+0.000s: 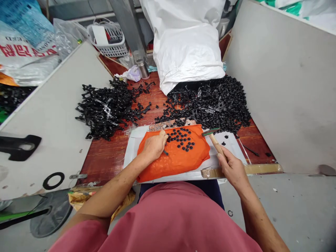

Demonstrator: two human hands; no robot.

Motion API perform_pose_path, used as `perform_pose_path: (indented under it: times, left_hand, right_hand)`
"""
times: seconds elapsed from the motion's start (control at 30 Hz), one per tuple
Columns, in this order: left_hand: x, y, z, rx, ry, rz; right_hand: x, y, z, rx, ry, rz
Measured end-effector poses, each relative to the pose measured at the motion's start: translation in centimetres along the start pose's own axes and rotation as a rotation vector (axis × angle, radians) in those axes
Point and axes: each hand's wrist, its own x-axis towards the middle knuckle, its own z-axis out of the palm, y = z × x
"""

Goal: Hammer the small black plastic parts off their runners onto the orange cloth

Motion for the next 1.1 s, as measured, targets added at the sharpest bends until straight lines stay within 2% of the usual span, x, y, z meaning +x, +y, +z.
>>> perform_pose_path:
  times: [0.13,0.3,0.4,0.53,0.67,0.8,0.93,1.1]
  left_hand:
    - [0.1,0.0,0.5,-0.003,0.007,-0.014]
    - [-0.1,0.5,0.6,-0.025,0.011,-0.067]
    - [-0.1,0.7,0.3,-0.056,-0.019,-0.096]
    - [0.1,0.6,0.2,-0.086,-0.033,-0.11]
    - [0.2,0.5,0.5,-0.121,-0.032,-0.106]
    - [0.2,0.5,0.7,-0.151,-0.026,-0.115]
    - [0.2,0.6,0.7,-0.142,-0.052,-0.138]
    - [0.2,0.9,0.3,-0.083,-0.084,-0.165]
  right_hand:
    - [-0.6,-3.4,0.3,-0.075,-0.081,-0.095]
    - [-0.1,-7.3,2.0,-0.184,-0.225,-0.258]
    - [0.6,-8.7,3.0,-0.203,-0.214,-0.331]
    - [1.4,-9.3,4.5,-0.241,-0.144,-0.395]
    - [1.7,-9.1,5.4,-0.415,-0.178,-0.378]
    - [1.5,-9.5,5.1,-0.382,-0.14,-0.417]
    - [1.4,-10.3,4.7,-0.515,-0.174,-0.434]
    - [1.5,-10.5,4.8,-0.549,-0.096,-0.455]
